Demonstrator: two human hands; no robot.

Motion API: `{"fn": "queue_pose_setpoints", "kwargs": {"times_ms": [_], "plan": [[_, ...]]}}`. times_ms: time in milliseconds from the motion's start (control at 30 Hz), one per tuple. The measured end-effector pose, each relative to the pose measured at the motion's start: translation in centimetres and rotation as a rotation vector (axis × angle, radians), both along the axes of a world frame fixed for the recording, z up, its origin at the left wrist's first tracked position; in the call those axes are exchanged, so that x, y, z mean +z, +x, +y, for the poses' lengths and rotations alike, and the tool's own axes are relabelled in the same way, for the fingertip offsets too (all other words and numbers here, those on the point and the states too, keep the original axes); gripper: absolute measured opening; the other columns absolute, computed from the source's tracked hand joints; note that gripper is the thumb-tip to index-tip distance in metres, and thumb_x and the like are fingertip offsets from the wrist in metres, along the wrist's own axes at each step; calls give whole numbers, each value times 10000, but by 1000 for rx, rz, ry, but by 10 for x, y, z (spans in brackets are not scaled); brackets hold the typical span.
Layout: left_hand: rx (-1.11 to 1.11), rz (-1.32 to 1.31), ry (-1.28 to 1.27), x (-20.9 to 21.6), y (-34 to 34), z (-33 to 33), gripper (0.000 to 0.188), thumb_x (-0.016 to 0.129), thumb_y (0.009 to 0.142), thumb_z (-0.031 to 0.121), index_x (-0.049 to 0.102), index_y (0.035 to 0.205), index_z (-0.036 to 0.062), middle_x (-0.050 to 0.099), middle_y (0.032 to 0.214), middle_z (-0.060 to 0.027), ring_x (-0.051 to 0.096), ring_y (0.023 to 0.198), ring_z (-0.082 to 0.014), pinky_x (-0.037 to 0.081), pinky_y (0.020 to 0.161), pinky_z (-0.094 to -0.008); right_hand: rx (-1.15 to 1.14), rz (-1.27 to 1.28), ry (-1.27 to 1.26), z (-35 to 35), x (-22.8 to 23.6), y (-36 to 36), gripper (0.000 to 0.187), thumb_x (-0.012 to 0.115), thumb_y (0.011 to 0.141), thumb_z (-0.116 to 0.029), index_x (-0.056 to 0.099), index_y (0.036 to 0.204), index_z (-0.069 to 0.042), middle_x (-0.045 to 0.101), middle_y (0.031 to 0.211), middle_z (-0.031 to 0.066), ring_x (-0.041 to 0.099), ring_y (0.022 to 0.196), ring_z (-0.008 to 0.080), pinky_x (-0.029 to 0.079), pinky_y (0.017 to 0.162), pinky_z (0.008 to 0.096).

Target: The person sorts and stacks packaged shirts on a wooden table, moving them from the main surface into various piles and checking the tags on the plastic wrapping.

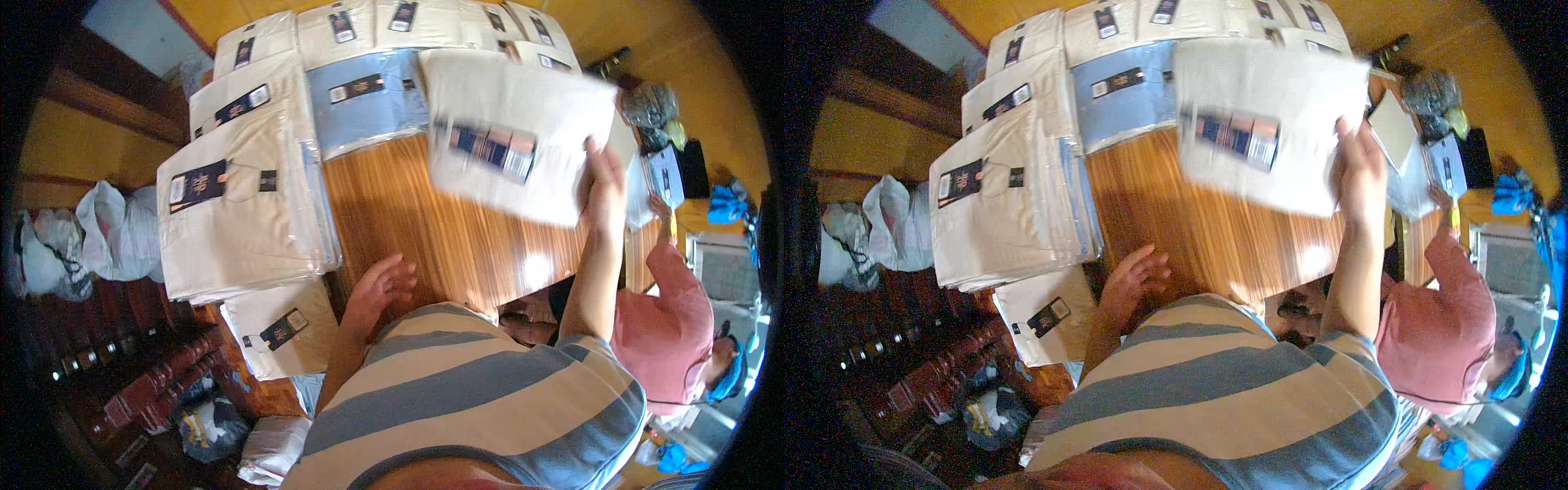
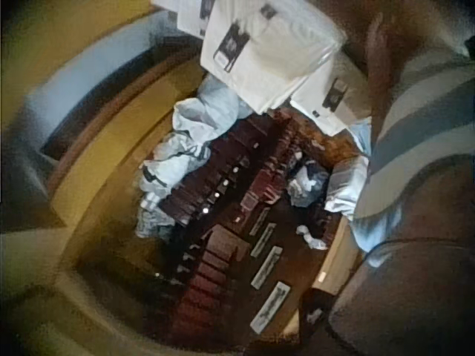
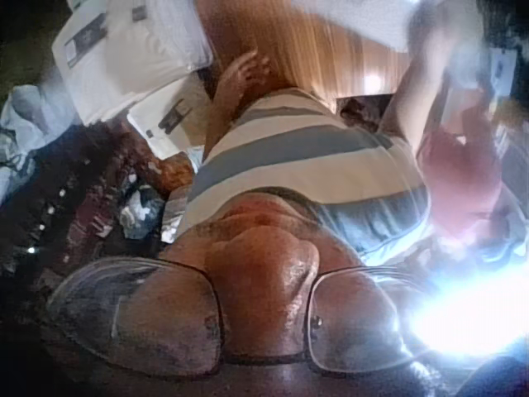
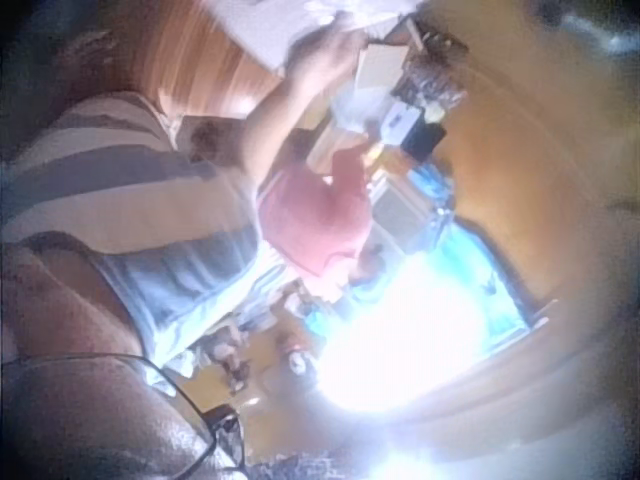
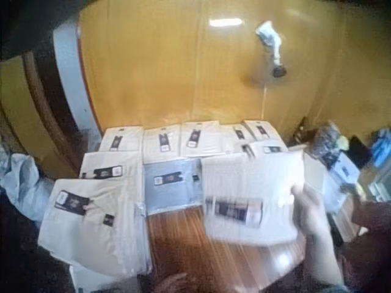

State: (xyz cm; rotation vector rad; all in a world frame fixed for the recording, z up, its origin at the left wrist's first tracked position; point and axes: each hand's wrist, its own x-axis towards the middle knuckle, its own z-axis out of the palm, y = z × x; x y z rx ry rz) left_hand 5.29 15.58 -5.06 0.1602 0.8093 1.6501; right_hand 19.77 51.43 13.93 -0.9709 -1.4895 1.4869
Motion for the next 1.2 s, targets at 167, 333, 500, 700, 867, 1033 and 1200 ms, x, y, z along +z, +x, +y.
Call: {"fn": "queue_pose_setpoints", "kwargs": {"times_ms": [167,333,500,700,867,1033,1200], "plan": [[-314,15,-160,-47,35,77,544,497,1073,321,391,1490,-11,559,1420,-162,610,1218,-280,519,997,-387,97,-325,-281,-29,-83,93,237,638,1010,-320,644,969,-87,438,595,-102,358,480,25,257,443,224],[-456,206,-278,-40,57,88,497,499,1075,293,426,1468,-1,579,1395,-172,641,1178,-272,529,993,-382,-286,-15,-448,-42,-163,145,257,607,1029,-284,638,1026,-29,495,621,-74,402,490,45,304,454,244],[-293,568,-397,-33,64,104,437,616,1023,273,548,1373,21,657,1280,-159,683,1082,-246,549,935,-353,-289,-91,-477,-60,-207,194,267,521,1067,-294,583,957,-58,473,601,-40,403,444,89,296,405,272],[198,1953,-318,25,38,240,392,711,922,170,646,1299,85,568,1371,-183,523,1295,-359,432,1075,-476,-322,-163,-427,-32,-250,239,381,528,1062,-365,654,1051,-5,587,739,0,543,662,100,448,614,277],[47,2540,-235,29,1,347,430,715,905,199,663,1328,249,492,1480,-138,463,1362,-363,394,1119,-472,-114,-309,-519,-5,-253,260,447,534,1058,-371,644,1205,36,690,986,75,601,910,145,473,845,298],[33,2488,-255,21,-36,391,419,765,869,259,705,1283,235,571,1423,-188,555,1284,-371,451,1069,-419,-79,-160,-442,-6,-279,273,436,534,1058,-352,643,1211,41,706,1043,98,618,981,164,467,913,305],[98,2010,-282,22,-60,407,413,829,835,137,726,1233,99,635,1364,-159,624,1242,-204,471,1059,-303,-106,-145,-458,-7,-291,287,410,543,1052,-343,661,1196,23,708,1056,86,618,1002,164,461,935,308]]}}
